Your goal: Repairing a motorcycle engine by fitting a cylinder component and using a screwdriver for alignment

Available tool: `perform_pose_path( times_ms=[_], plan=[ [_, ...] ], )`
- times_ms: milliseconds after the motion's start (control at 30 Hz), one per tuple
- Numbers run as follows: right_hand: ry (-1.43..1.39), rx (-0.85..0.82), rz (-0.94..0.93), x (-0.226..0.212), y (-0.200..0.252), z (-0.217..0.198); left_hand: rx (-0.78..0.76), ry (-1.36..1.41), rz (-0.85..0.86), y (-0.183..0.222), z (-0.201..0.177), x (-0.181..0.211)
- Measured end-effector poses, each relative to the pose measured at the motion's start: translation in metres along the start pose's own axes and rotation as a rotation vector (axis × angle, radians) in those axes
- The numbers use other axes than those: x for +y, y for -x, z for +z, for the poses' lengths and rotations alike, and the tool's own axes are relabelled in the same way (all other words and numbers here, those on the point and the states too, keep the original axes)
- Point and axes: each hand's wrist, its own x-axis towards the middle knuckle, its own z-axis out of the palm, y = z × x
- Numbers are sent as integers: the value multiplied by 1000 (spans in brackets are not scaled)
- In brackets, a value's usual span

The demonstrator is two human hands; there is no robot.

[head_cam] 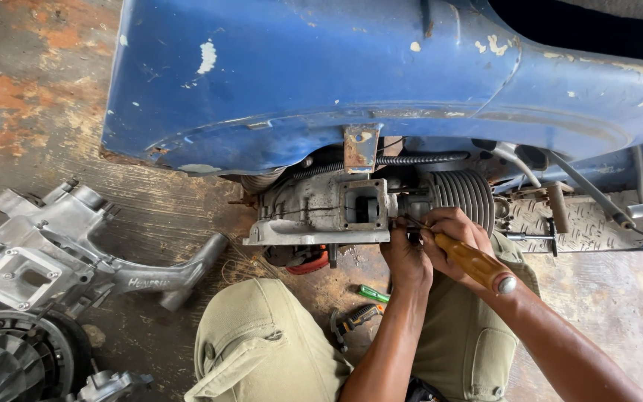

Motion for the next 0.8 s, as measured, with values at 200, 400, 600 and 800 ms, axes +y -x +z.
perform_pose_path(
  times_ms=[200,400,600,800],
  plan=[
    [-9,3,14,-2,-1,0,24,-27,27,5,11,7],
    [253,-319,9,7,-6,-8,42,45,32,-12,2,-7],
    [-11,-149,-30,9,-25,-1,54,37,28,-20,3,-10],
    [11,-83,-40,19,-13,0,52,43,21,-8,9,-1]
  ],
)
